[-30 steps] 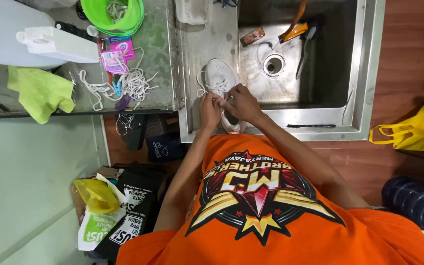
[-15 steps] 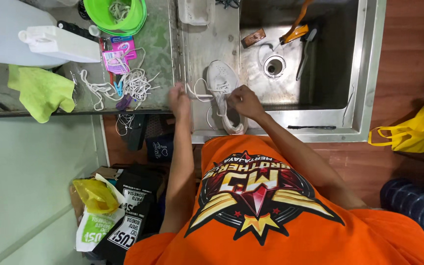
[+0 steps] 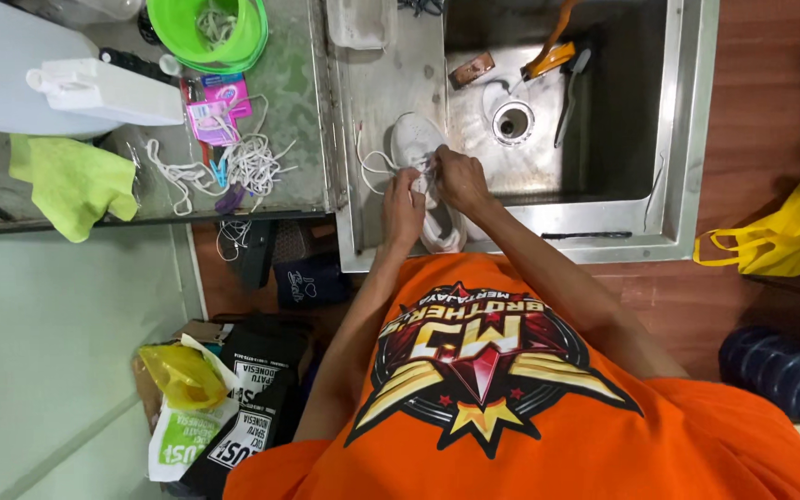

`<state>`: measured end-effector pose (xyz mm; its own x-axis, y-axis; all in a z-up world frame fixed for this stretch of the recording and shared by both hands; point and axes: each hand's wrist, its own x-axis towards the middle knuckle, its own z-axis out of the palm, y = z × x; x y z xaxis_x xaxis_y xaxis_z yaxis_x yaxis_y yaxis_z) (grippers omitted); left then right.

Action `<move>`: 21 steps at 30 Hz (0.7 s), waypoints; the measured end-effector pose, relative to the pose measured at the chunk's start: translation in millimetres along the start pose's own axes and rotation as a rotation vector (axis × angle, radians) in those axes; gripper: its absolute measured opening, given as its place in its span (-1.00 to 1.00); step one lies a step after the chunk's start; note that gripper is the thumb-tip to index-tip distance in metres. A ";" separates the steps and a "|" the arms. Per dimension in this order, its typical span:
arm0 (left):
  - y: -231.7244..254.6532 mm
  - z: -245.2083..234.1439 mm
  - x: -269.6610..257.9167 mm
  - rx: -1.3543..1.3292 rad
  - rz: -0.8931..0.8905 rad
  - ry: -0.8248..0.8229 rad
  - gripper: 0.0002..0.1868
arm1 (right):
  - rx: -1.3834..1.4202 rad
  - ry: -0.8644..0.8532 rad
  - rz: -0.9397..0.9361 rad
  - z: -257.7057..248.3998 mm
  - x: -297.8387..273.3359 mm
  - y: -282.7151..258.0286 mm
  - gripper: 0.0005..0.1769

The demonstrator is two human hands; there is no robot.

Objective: The person cleans a shoe by first removing the laces from a white shoe, then dipping a small brush into a sink and scrubbing the sole and upper portions of the shoe, and finally rinsing the shoe under a faucet.

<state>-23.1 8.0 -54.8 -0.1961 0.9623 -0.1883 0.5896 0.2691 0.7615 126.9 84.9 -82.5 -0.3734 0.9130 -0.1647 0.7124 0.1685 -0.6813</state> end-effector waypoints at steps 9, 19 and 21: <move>7.5 3.1 -1.0 0.138 -0.092 -0.090 -0.59 | 0.023 -0.122 -0.100 -10.0 0.9 1.1 -0.85; 14.1 -1.0 4.3 0.153 0.054 0.010 -0.70 | -0.132 1.030 0.089 -234.5 115.5 174.2 -0.08; 16.9 2.3 9.8 0.130 0.198 0.058 -0.70 | -0.407 1.035 -0.218 -316.4 124.4 202.4 -0.77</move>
<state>-13.2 22.1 -45.2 -0.1093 0.9940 -0.0046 0.7163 0.0820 0.6930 412.6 350.2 -15.2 0.0236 0.6864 0.7268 0.9031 0.2971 -0.3100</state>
